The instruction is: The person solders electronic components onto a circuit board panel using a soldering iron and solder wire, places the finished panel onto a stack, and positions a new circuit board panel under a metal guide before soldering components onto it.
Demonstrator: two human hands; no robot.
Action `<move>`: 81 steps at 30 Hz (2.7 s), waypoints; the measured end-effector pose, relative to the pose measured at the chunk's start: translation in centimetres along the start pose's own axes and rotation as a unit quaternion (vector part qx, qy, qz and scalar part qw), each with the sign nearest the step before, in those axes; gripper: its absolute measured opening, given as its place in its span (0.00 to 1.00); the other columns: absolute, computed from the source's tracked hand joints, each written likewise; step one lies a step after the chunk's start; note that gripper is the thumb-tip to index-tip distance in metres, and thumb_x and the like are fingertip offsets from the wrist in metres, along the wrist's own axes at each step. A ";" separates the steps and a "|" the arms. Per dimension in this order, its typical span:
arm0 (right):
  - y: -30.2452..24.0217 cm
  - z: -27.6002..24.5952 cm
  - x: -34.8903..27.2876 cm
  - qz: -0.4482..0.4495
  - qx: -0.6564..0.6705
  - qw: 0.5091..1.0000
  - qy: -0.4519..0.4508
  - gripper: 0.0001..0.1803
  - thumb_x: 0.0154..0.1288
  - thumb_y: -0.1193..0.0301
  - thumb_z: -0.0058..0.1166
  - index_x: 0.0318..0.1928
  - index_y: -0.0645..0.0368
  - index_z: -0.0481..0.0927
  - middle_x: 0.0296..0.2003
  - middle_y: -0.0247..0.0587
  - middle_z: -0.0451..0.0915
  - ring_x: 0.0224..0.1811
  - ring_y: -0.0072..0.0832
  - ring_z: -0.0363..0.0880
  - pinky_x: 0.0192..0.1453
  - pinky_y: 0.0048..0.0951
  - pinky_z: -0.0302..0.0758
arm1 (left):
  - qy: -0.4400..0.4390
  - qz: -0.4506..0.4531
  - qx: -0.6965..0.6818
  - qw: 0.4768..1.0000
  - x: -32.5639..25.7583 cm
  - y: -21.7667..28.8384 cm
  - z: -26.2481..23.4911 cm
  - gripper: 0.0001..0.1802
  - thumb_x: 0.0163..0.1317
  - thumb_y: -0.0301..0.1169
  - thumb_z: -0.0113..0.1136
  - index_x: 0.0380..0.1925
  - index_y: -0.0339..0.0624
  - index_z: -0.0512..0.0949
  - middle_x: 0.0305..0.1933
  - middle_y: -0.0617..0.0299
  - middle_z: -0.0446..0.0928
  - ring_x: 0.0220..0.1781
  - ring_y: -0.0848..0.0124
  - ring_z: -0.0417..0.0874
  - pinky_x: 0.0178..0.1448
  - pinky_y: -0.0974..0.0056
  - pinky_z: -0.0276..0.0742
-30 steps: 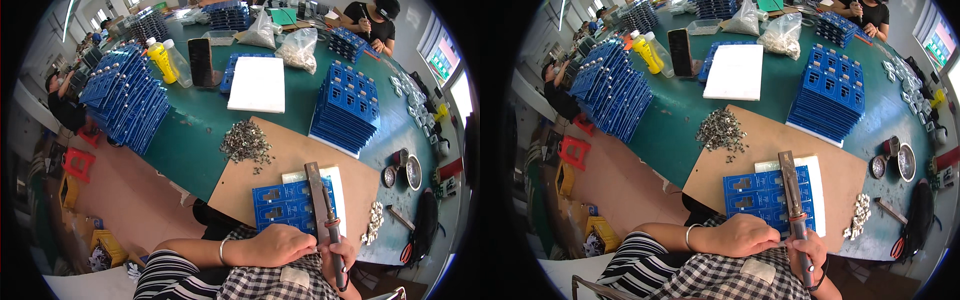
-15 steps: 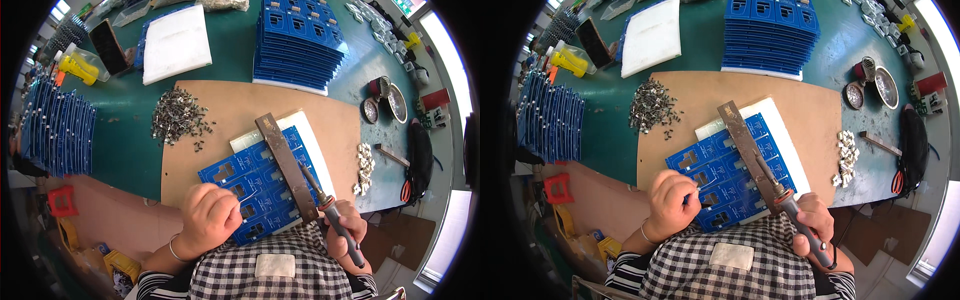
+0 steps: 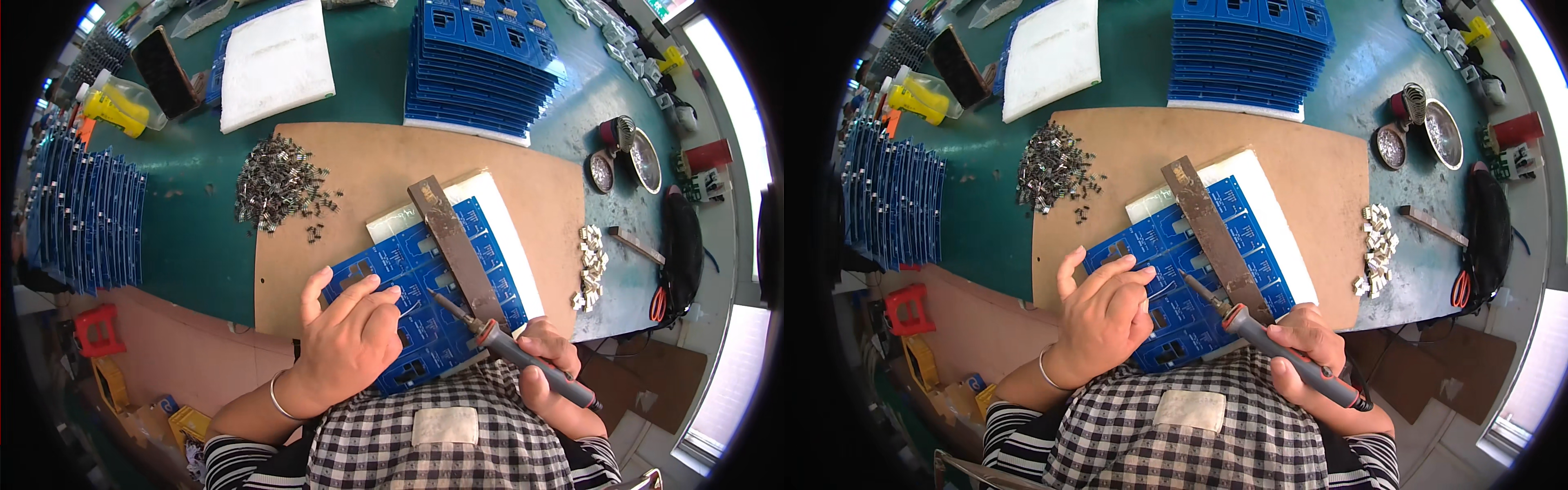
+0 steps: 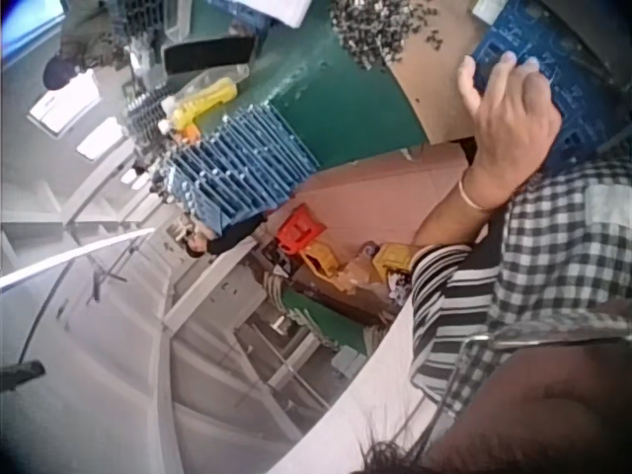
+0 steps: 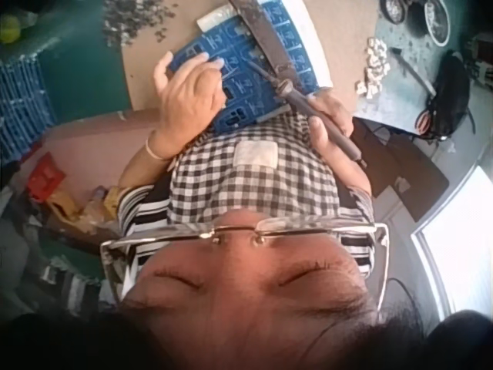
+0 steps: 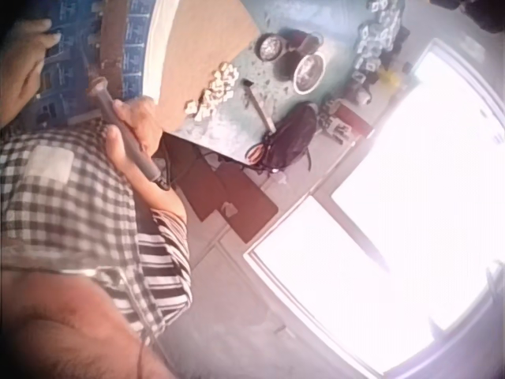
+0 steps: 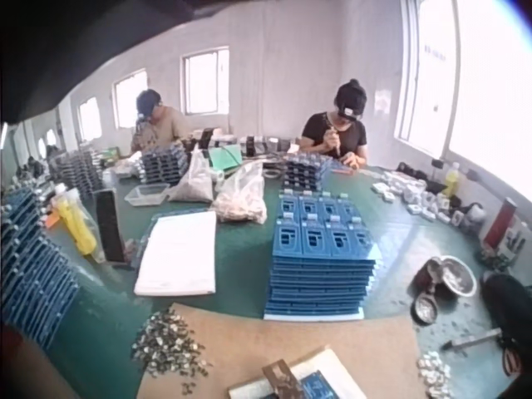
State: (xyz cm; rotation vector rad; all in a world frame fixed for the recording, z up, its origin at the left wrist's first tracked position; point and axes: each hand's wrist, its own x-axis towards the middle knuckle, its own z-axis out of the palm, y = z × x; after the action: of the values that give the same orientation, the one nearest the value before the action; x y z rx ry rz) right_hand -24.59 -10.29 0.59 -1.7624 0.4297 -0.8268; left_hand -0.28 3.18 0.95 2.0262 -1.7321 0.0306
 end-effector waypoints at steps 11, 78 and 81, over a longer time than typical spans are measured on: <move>-0.1 -0.1 -0.3 0.035 -0.035 0.999 -0.018 0.16 0.61 0.68 0.62 0.45 0.67 0.80 0.31 0.45 0.83 0.30 0.33 0.78 0.43 0.35 0.71 | 0.023 -0.008 0.006 1.000 -0.2 0.2 0.6 0.05 0.53 0.28 0.62 0.30 0.47 0.76 0.40 0.68 0.84 0.50 0.68 0.84 0.71 0.41 0.55; 0.0 0.0 -0.7 -0.011 -0.044 0.999 -0.015 0.16 0.59 0.66 0.63 0.41 0.67 0.82 0.25 0.39 0.80 0.25 0.31 0.74 0.38 0.34 0.69 | 0.066 -0.038 -0.018 0.997 0.4 1.4 1.4 0.10 0.45 0.23 0.66 0.24 0.50 0.75 0.35 0.69 0.78 0.38 0.68 0.78 0.54 0.53 0.58; 0.1 0.2 -0.8 -0.008 -0.043 0.999 -0.014 0.16 0.60 0.66 0.63 0.41 0.67 0.82 0.25 0.39 0.80 0.25 0.31 0.74 0.38 0.34 0.69 | 0.064 -0.040 -0.016 0.997 0.4 1.4 1.4 0.10 0.45 0.23 0.66 0.24 0.50 0.75 0.35 0.69 0.78 0.38 0.68 0.77 0.54 0.53 0.58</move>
State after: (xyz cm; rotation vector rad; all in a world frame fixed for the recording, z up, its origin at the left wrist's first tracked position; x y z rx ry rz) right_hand -24.99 -9.71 0.24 -1.8571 0.4402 -0.8046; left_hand -1.94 2.21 0.29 2.0226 -1.5625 0.1040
